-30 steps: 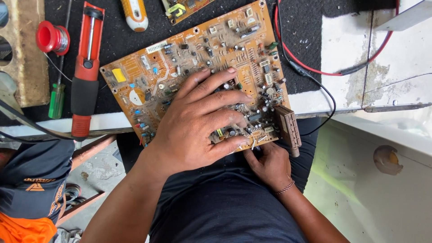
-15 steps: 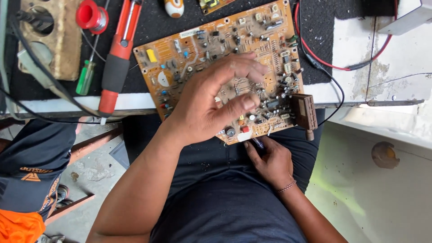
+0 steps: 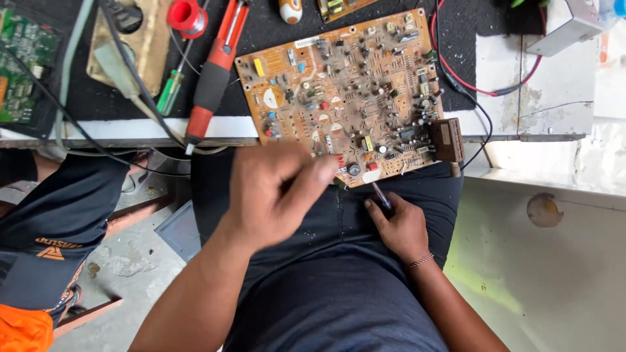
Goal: Inspecting and repairing a printed circuit board by rotating it and probing components with a screwdriver at a workbench.
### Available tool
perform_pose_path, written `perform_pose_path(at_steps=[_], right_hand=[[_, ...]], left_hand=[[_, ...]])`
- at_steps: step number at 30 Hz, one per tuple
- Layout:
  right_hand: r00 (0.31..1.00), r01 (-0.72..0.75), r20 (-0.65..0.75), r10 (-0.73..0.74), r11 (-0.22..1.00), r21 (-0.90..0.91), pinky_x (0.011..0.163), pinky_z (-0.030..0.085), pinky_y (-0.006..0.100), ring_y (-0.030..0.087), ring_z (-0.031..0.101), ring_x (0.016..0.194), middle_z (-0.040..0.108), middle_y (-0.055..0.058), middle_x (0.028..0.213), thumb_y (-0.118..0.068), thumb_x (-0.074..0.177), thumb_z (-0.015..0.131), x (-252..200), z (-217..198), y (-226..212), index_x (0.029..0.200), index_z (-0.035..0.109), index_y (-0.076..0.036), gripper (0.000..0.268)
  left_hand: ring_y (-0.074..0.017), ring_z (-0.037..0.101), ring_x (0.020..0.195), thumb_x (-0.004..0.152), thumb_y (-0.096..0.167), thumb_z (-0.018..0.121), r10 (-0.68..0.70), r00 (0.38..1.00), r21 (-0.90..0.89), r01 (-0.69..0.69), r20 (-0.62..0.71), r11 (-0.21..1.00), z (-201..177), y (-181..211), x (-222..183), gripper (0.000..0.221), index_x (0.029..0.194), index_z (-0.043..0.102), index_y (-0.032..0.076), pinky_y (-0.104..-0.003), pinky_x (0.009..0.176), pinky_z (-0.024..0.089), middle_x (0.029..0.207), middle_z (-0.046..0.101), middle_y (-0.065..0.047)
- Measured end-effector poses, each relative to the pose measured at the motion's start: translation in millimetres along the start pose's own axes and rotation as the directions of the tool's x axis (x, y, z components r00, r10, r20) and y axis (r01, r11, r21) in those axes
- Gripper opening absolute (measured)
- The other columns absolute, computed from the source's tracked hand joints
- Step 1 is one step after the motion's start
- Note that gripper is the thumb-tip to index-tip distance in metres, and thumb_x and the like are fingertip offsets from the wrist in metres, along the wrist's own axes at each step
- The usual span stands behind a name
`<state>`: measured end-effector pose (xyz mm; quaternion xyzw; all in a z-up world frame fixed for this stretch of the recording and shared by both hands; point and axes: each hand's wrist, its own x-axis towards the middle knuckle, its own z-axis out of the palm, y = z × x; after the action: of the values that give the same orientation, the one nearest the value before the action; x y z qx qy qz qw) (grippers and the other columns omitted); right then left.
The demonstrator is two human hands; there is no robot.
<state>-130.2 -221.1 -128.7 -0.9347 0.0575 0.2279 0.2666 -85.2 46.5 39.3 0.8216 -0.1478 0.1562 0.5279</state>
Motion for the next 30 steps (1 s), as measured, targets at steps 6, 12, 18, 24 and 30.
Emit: perform_pose_path(at_steps=[6, 12, 18, 24, 30], right_hand=[[0.996, 0.004, -0.090, 0.009, 0.989, 0.148, 0.055, 0.048, 0.042, 0.037, 0.070, 0.068, 0.068, 0.019, 0.066, -0.039, 0.086, 0.081, 5, 6, 2, 0.091, 0.079, -0.014, 0.024], [0.996, -0.040, -0.077, 0.050, 0.992, 0.120, 0.055, 0.047, 0.041, 0.035, 0.069, 0.067, 0.067, 0.017, 0.064, -0.043, 0.083, 0.083, 11, 13, 4, 0.089, 0.078, -0.015, 0.029], [0.996, -0.030, -0.075, 0.041, 0.990, 0.139, 0.059, 0.049, 0.040, 0.034, 0.069, 0.069, 0.067, 0.017, 0.065, -0.044, 0.084, 0.083, 8, 12, -1, 0.091, 0.080, -0.015, 0.031], [0.994, -0.082, -0.061, 0.091, 0.988, 0.133, 0.063, 0.049, 0.043, 0.038, 0.071, 0.075, 0.071, 0.020, 0.070, -0.044, 0.082, 0.082, -6, -1, -16, 0.092, 0.080, -0.012, 0.033], [1.000, -0.016, -0.016, 0.018, 0.995, 0.095, 0.065, 0.049, 0.045, 0.041, 0.070, 0.075, 0.069, 0.023, 0.070, -0.041, 0.086, 0.078, -22, -11, -34, 0.087, 0.074, -0.005, 0.037]], left_hand=[[-0.0213, 0.060, 0.051, 0.108, 0.020, 0.046, -0.284, 0.943, -0.399, 0.332, 0.175, 0.855, 42, -63, -114, 0.033, 0.091, 0.070, 0.005, -0.035, 0.053, 0.053, 0.054, 0.060, -0.007], [-0.0179, 0.071, 0.069, 0.098, 0.005, 0.055, -0.724, 0.560, -0.657, 0.728, 0.404, 0.196, 71, -133, -154, 0.015, 0.112, 0.059, 0.002, -0.026, 0.059, 0.060, 0.084, 0.066, -0.009], [-0.0256, 0.073, 0.095, 0.101, 0.017, 0.061, -0.811, 0.532, -0.679, 0.690, 0.242, 0.250, 42, -141, -144, 0.022, 0.114, 0.061, 0.000, -0.034, 0.082, 0.062, 0.103, 0.070, -0.016], [-0.0281, 0.046, 0.147, 0.098, 0.051, 0.055, -0.630, 0.628, 0.650, 0.248, 0.457, 0.719, -16, -117, -129, 0.047, 0.135, 0.064, 0.023, -0.067, 0.125, 0.000, 0.144, 0.064, -0.005], [-0.0253, 0.031, 0.155, 0.102, 0.060, 0.042, -0.627, 0.563, 0.698, 0.118, 0.539, 0.706, -50, -116, -133, 0.059, 0.150, 0.053, 0.026, -0.050, 0.131, 0.011, 0.161, 0.048, 0.001]])
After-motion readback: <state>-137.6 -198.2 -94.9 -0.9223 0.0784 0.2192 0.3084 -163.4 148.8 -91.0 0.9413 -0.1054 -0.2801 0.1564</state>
